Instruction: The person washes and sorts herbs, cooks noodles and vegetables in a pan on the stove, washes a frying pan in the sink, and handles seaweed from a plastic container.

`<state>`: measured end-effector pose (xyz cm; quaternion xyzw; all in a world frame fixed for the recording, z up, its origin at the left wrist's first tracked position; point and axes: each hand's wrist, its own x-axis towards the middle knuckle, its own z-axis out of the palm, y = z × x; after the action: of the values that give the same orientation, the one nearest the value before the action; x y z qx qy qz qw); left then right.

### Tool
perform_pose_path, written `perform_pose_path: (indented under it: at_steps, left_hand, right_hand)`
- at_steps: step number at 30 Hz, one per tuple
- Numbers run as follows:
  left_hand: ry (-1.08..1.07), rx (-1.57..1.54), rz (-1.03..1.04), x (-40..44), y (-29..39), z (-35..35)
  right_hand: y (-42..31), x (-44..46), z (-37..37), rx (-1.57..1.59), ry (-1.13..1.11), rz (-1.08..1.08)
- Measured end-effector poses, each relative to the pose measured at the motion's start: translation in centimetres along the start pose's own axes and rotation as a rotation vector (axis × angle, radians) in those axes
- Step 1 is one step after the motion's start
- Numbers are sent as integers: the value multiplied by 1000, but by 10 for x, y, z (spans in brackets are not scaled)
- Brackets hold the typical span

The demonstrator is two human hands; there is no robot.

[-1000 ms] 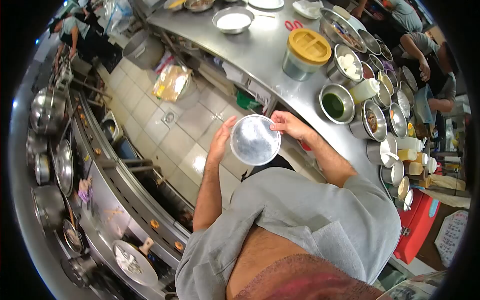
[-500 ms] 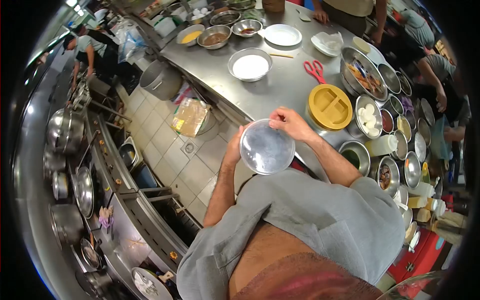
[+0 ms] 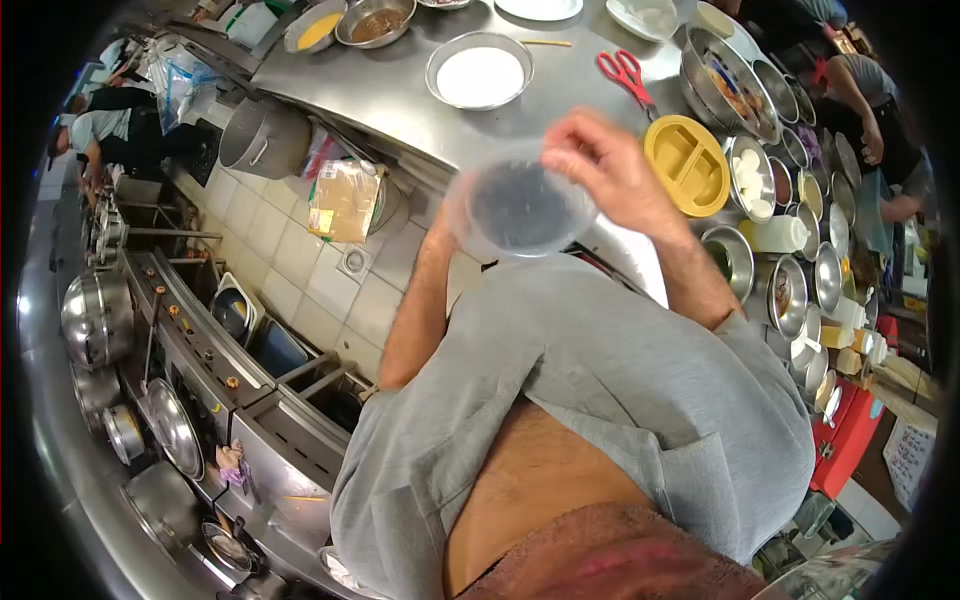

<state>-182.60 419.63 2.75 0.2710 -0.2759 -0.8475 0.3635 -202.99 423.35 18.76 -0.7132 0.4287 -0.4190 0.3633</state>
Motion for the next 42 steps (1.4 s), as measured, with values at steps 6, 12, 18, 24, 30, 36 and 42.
perform_pose_path:
  at_steps: [6,12,18,24,30,36,42]
  left_hand:
    - [29,85,289,-8,30,-14]
    - [84,181,381,-6,35,-33]
    - [100,145,390,-2,45,-19]
    - [157,218,427,-3,36,-5]
    - [189,269,466,2,19,22]
    - [287,150,505,-10,-8,32]
    - [470,113,619,-51,-53,48]
  right_hand:
    - [54,27,-7,-657,451,-269]
    - [109,7,22,-735,213,-32]
    - [68,27,58,-830,-253,-359]
    - [52,26,11,-400,-492,-156]
    - [69,27,24,-472,-520,-199]
    - [69,1,23,-634,-594,-278]
    - [70,-22,23,-450,-703,-201]
